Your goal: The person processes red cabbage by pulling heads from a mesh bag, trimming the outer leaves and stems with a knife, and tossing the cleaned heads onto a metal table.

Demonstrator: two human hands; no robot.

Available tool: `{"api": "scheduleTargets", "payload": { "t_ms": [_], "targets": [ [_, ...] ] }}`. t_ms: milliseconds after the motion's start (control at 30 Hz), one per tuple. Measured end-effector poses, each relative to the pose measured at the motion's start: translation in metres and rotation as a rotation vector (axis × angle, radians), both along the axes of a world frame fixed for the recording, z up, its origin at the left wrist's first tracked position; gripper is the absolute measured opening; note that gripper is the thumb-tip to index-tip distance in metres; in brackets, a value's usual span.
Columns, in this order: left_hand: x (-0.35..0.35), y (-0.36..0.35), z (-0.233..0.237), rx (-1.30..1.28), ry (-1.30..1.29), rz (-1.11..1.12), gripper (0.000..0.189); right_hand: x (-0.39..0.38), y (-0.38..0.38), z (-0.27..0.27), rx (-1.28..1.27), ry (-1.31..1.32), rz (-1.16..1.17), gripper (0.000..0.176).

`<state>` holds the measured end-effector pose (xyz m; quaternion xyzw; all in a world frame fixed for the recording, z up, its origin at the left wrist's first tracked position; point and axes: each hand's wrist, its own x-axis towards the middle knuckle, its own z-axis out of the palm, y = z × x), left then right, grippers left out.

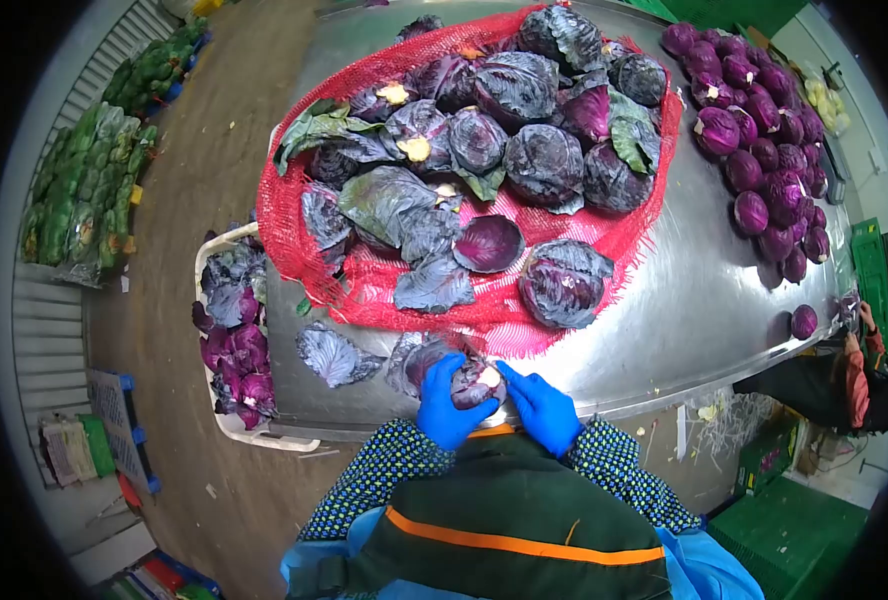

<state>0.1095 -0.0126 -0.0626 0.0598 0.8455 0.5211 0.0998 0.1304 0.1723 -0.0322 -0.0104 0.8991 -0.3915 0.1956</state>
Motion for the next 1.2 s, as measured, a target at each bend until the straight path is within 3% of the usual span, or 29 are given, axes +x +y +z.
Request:
{"api": "scheduleTargets", "payload": {
  "t_ms": [67,100,133,233,267,300,367,500,733,833,1067,1133,1200],
  "targets": [
    [0.003,-0.003,0.009,-0.004,-0.003,-0.072,0.077,-0.005,0.008,-0.045,-0.145,-0.031,-0.129,0.042],
    [0.003,-0.005,0.011,-0.013,0.002,-0.137,0.078,-0.017,0.006,-0.045,-0.295,-0.056,-0.251,0.043],
    [0.004,-0.009,0.005,-0.012,0.048,-0.134,0.081,-0.02,0.005,-0.042,-0.502,-0.324,-0.335,0.044],
    [-0.001,-0.021,-0.004,0.072,-0.187,-0.056,0.084,-0.016,-0.009,-0.018,-0.588,-0.349,-0.395,0.042],
    [-0.003,-0.024,-0.005,0.069,-0.207,-0.043,0.087,-0.014,-0.008,-0.014,-0.399,-0.137,-0.286,0.04],
    [-0.003,-0.023,-0.003,0.069,-0.209,-0.037,0.087,-0.012,-0.005,-0.005,-0.399,-0.14,-0.28,0.04],
    [-0.003,-0.02,0.003,0.047,-0.251,0.012,0.086,-0.009,0.004,0.013,-0.214,0.153,-0.007,0.041],
    [0.0,-0.015,-0.014,0.112,-0.186,0.077,0.084,0.004,0.008,0.013,-0.088,0.092,0.114,0.045],
    [0.0,-0.009,0.002,-0.074,-0.149,0.015,0.083,0.003,0.011,-0.005,-0.186,0.08,0.085,0.046],
    [0.0,-0.007,0.003,0.07,-0.222,0.054,0.083,0.007,0.01,-0.003,-0.19,0.048,0.045,0.047],
    [0.001,-0.007,-0.004,-0.039,-0.141,0.03,0.082,0.005,0.007,-0.001,-0.177,0.084,0.037,0.047],
    [0.002,-0.006,-0.006,-0.058,-0.086,0.016,0.082,-0.001,0.005,-0.003,-0.026,0.008,-0.009,0.046],
    [0.002,-0.005,-0.008,-0.071,-0.022,0.013,0.083,-0.012,0.008,-0.032,-0.173,-0.02,-0.234,0.044]
  ]
}}
